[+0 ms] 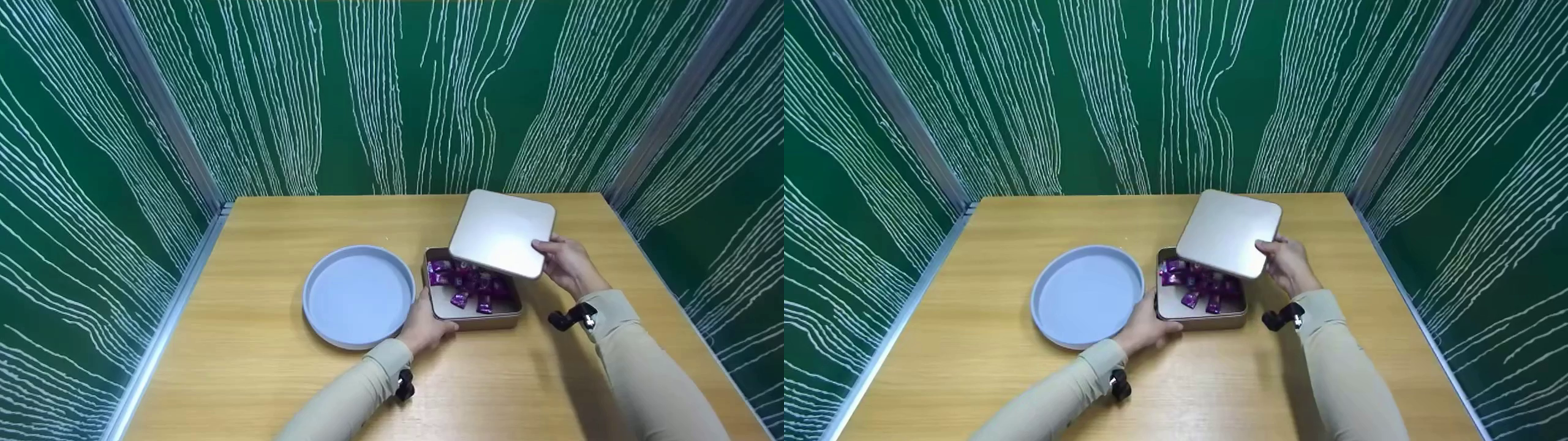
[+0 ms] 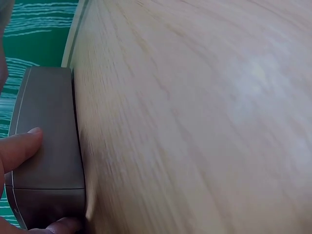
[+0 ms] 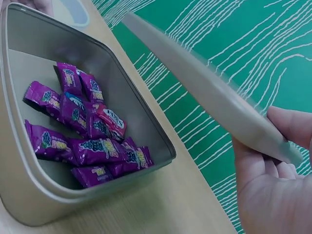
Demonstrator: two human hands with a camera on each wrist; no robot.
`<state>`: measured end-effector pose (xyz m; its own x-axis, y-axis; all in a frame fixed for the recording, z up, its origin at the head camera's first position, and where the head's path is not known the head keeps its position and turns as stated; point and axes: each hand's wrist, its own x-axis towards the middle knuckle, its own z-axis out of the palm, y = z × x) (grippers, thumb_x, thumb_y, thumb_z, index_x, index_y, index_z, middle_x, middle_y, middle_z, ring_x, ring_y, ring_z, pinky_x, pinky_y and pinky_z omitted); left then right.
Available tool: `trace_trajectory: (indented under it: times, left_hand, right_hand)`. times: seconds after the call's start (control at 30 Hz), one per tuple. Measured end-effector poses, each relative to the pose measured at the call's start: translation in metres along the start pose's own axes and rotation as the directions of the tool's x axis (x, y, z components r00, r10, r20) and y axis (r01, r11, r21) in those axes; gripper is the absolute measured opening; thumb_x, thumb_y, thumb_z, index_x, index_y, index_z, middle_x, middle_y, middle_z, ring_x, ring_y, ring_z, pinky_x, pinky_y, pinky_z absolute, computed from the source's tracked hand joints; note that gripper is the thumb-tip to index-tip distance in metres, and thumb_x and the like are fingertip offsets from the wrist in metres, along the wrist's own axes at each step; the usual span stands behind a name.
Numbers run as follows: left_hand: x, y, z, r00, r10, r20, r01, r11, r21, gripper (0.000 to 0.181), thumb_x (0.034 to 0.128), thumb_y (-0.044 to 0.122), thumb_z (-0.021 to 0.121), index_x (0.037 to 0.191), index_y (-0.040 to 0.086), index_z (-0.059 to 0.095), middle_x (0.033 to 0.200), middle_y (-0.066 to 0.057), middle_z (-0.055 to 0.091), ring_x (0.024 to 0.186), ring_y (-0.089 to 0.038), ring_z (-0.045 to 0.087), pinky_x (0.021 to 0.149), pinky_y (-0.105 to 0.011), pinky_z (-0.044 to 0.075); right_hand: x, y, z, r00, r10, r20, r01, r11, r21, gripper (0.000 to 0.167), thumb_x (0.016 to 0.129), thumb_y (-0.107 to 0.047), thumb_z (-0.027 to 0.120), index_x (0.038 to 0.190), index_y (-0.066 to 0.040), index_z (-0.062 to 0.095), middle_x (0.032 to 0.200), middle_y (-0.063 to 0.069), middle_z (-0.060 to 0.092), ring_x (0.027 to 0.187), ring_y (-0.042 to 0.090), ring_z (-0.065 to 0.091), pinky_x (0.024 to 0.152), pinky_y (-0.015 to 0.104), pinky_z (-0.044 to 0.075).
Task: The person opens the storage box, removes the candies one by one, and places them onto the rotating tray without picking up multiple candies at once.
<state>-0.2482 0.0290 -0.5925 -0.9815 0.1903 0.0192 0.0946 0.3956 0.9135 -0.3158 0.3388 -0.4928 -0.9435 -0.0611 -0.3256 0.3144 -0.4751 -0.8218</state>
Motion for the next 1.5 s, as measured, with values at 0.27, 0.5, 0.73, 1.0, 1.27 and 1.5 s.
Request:
trace_trajectory:
  times: [0.27, 0.5, 0.73, 1.0, 1.27, 1.5]
  left_hand:
    - [0.003, 0.0, -0.001, 1.0, -0.009, 0.007, 0.009, 1.0, 0.007, 0.086, 0.0705, -0.003, 0.095, 0.144, -0.004, 0.051, 0.133, -0.021, 0.07, 0.124, -0.033, 0.067, 0.118, -0.044, 0.051]
    - [0.005, 0.001, 0.0, 0.999, -0.04, 0.009, 0.04, 0.999, 0.019, 0.09, 0.0688, -0.003, 0.095, 0.147, -0.004, 0.05, 0.135, -0.022, 0.068, 0.123, -0.034, 0.067, 0.118, -0.045, 0.051]
    - [0.005, 0.0, 0.0, 0.999, -0.047, 0.019, 0.047, 0.999, 0.006, 0.086, 0.0694, -0.005, 0.094, 0.144, -0.004, 0.052, 0.132, -0.021, 0.069, 0.112, -0.031, 0.07, 0.107, -0.041, 0.059]
    - [0.005, -0.001, 0.001, 0.998, -0.059, 0.025, 0.059, 0.998, -0.024, 0.087, 0.0695, -0.008, 0.093, 0.146, -0.002, 0.05, 0.131, -0.021, 0.068, 0.086, -0.021, 0.069, 0.079, -0.029, 0.063]
    - [0.005, -0.001, 0.001, 0.998, -0.063, 0.026, 0.063, 0.998, -0.015, 0.091, 0.0702, -0.006, 0.094, 0.149, -0.003, 0.048, 0.134, -0.022, 0.067, 0.079, -0.021, 0.069, 0.08, -0.029, 0.063]
    - [0.004, 0.0, 0.001, 0.998, -0.055, 0.017, 0.055, 0.998, -0.005, 0.093, 0.0704, -0.004, 0.094, 0.151, -0.003, 0.047, 0.136, -0.021, 0.067, 0.108, -0.027, 0.07, 0.107, -0.038, 0.058]
  right_hand:
    - [-0.004, -0.001, -0.014, 0.998, -0.025, -0.055, 0.028, 0.997, 0.068, 0.024, 0.103, 0.007, 0.065, 0.119, -0.005, 0.052, 0.1, 0.001, 0.071, 0.094, 0.013, 0.071, 0.083, 0.029, 0.066]
    - [-0.007, -0.004, -0.03, 0.989, -0.026, -0.148, 0.041, 0.994, 0.101, 0.036, 0.102, 0.006, 0.068, 0.127, -0.008, 0.046, 0.103, -0.002, 0.068, 0.097, 0.011, 0.068, 0.085, 0.026, 0.065]
    - [-0.013, -0.004, -0.044, 0.969, 0.007, -0.246, 0.005, 0.999, 0.047, 0.029, 0.104, -0.001, 0.068, 0.122, -0.01, 0.048, 0.09, -0.003, 0.073, 0.083, 0.01, 0.07, 0.066, 0.023, 0.06]
    - [-0.015, 0.0, -0.058, 0.919, 0.062, -0.39, -0.058, 0.998, 0.022, 0.029, 0.104, -0.012, 0.072, 0.124, -0.015, 0.051, 0.086, -0.002, 0.068, 0.073, 0.011, 0.06, 0.057, 0.022, 0.054]
    - [-0.014, 0.009, -0.072, 0.88, 0.117, -0.46, -0.042, 0.984, 0.172, 0.022, 0.103, -0.007, 0.072, 0.119, -0.015, 0.06, 0.089, -0.001, 0.07, 0.081, 0.011, 0.06, 0.059, 0.023, 0.053]
    - [-0.015, 0.02, -0.083, 0.878, 0.182, -0.442, 0.006, 0.92, 0.391, 0.064, 0.103, 0.0, 0.069, 0.156, -0.029, 0.049, 0.128, -0.007, 0.066, 0.113, 0.007, 0.062, 0.08, 0.021, 0.061]
